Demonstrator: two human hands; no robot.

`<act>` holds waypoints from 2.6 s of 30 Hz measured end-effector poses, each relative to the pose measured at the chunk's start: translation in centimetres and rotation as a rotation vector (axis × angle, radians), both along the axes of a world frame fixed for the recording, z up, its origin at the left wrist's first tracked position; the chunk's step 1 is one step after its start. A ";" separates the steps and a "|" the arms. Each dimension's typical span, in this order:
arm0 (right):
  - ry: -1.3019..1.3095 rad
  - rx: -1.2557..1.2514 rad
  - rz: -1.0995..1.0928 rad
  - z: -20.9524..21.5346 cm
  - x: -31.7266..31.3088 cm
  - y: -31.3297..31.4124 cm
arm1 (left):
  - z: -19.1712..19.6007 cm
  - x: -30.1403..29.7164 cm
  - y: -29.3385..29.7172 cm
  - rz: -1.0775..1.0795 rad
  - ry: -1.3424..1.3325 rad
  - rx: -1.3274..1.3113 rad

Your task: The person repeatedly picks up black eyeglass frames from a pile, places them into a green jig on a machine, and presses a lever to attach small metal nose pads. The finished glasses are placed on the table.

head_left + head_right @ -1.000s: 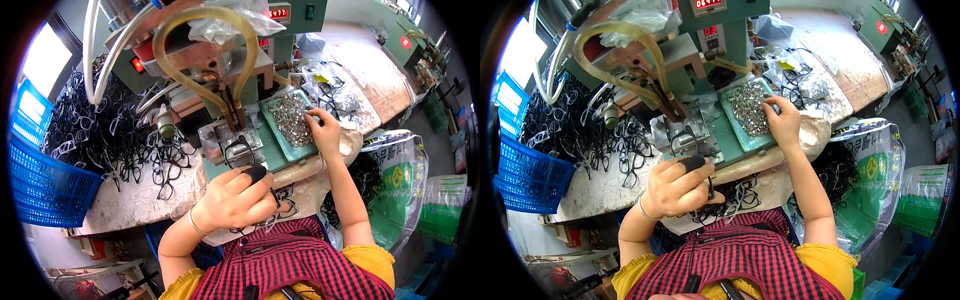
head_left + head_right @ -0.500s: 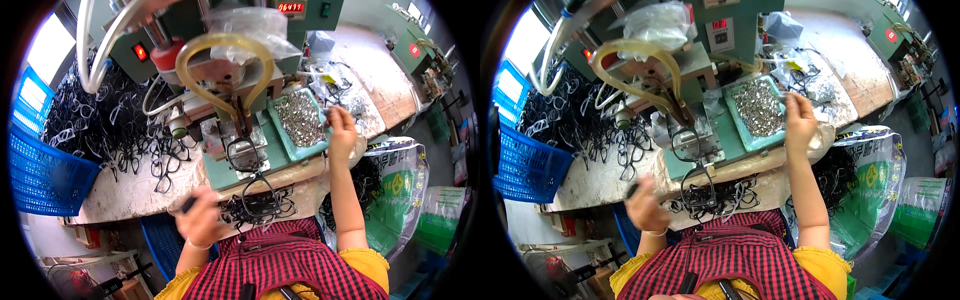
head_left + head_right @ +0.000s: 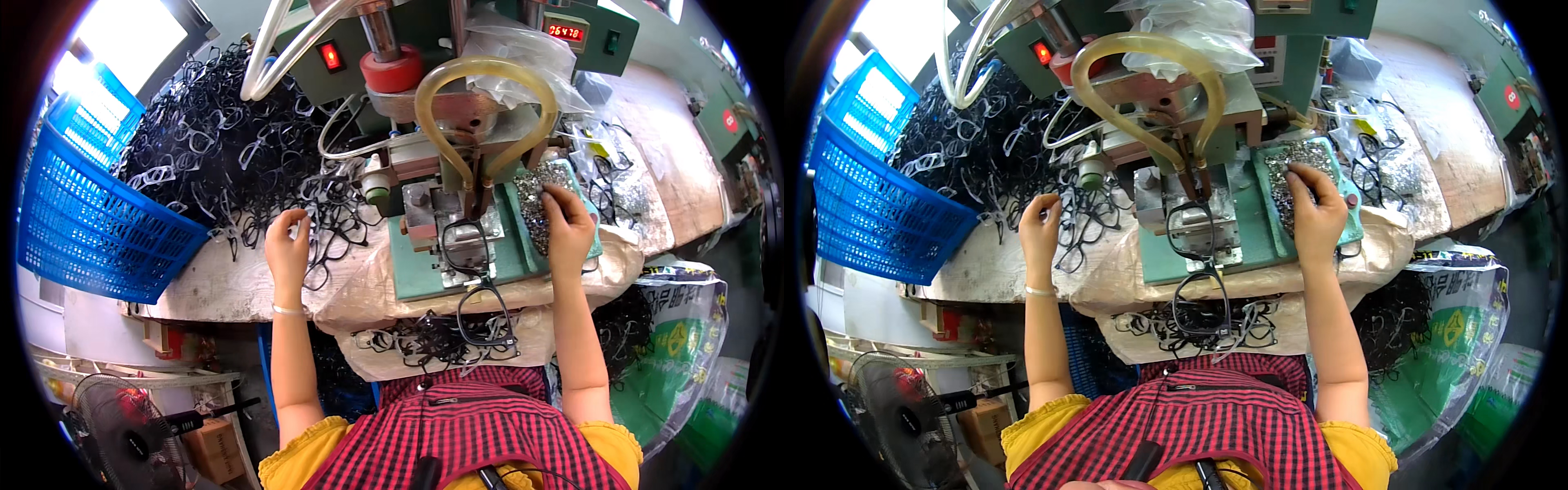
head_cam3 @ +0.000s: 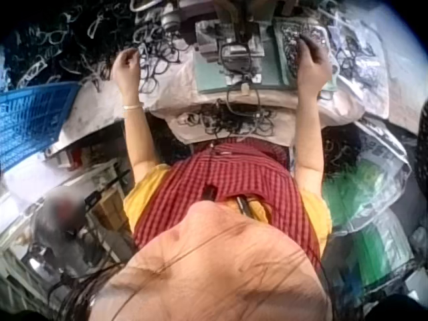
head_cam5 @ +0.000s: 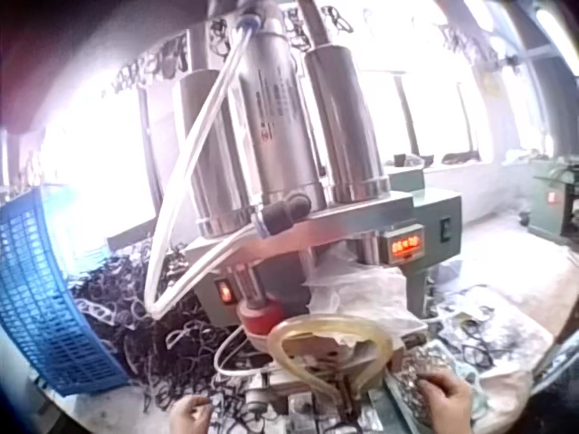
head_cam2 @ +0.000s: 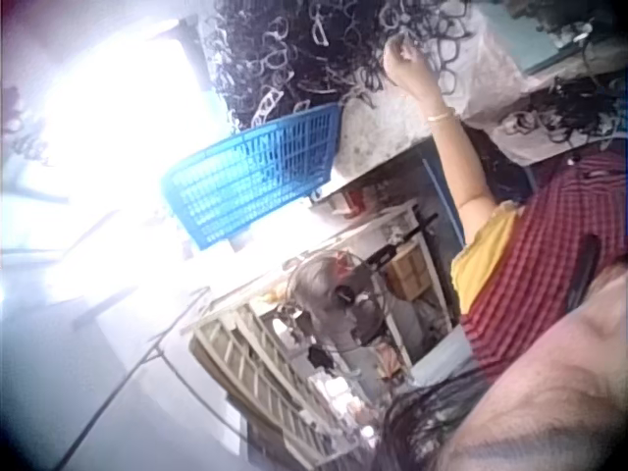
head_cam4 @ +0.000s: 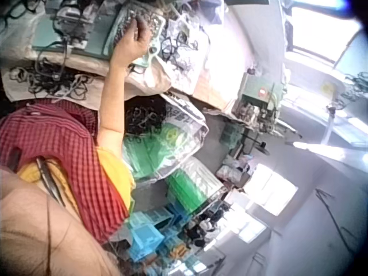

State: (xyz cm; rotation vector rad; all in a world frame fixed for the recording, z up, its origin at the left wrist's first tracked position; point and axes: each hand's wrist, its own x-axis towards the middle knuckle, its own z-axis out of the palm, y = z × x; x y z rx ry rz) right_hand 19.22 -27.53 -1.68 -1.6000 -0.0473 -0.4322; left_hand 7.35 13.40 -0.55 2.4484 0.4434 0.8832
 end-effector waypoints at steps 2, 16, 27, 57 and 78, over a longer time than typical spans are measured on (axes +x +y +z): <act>-0.124 -0.319 -0.109 0.6 -1.5 -1.6 | -3.5 0.4 3.1 0.104 0.007 0.194; -0.187 0.037 0.387 5.6 -2.8 4.8 | -0.9 3.6 5.6 -0.183 0.003 0.427; 0.087 0.361 0.519 7.4 -5.1 6.8 | 3.9 3.1 1.7 -0.400 -0.625 -0.787; -0.355 -0.905 -0.207 -0.9 1.3 -4.1 | 6.2 -1.2 -23.1 -1.035 0.305 -2.239; -0.072 0.044 -0.028 1.5 1.3 -1.7 | -6.2 1.5 1.3 0.103 0.377 0.223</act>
